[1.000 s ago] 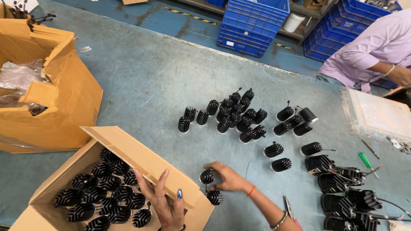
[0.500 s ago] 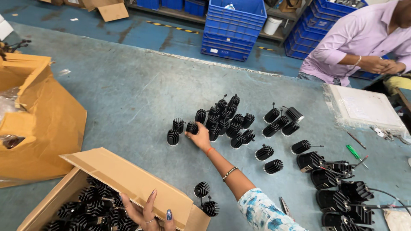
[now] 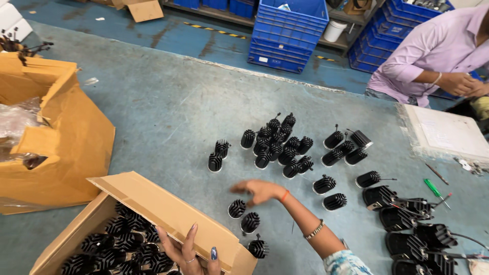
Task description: The person picks up black cylindrical components with fins from a table and places them into a cardboard box. They arrange the components in rows inside the box and occasionally move components on the table to organize them.
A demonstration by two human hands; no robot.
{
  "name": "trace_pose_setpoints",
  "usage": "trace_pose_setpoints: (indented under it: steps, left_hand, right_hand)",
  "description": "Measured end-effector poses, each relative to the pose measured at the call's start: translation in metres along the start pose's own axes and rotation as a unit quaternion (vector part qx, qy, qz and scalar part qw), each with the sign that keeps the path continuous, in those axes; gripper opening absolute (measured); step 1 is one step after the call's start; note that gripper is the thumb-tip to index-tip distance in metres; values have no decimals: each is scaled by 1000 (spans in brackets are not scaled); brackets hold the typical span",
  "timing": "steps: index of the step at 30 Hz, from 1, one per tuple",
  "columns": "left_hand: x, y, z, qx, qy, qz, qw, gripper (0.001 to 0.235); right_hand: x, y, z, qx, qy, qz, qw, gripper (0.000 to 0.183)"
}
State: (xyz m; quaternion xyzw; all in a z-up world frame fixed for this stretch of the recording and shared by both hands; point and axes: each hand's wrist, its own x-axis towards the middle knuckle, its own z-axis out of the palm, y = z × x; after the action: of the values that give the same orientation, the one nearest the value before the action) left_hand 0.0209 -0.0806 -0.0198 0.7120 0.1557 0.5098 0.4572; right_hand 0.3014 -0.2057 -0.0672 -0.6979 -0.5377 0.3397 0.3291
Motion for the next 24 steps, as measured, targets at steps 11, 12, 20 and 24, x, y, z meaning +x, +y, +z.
trace_pose_setpoints:
  steps: [11,12,20,24]
  left_hand:
    - [-12,-29,17,21,77,1,997,49]
    - [-13,-28,21,19,92,5,996,49]
    - [-10,-11,15,26,59,-11,998,52]
    - [-4,-2,9,27,24,-16,999,52]
  right_hand:
    - [113,-3,29,-68,398,190,895,61]
    - [106,-8,28,-80,379,181,904,61]
    - [40,0,10,-35,3,-3,999,57]
    - [63,44,-26,4,55,137,989,55]
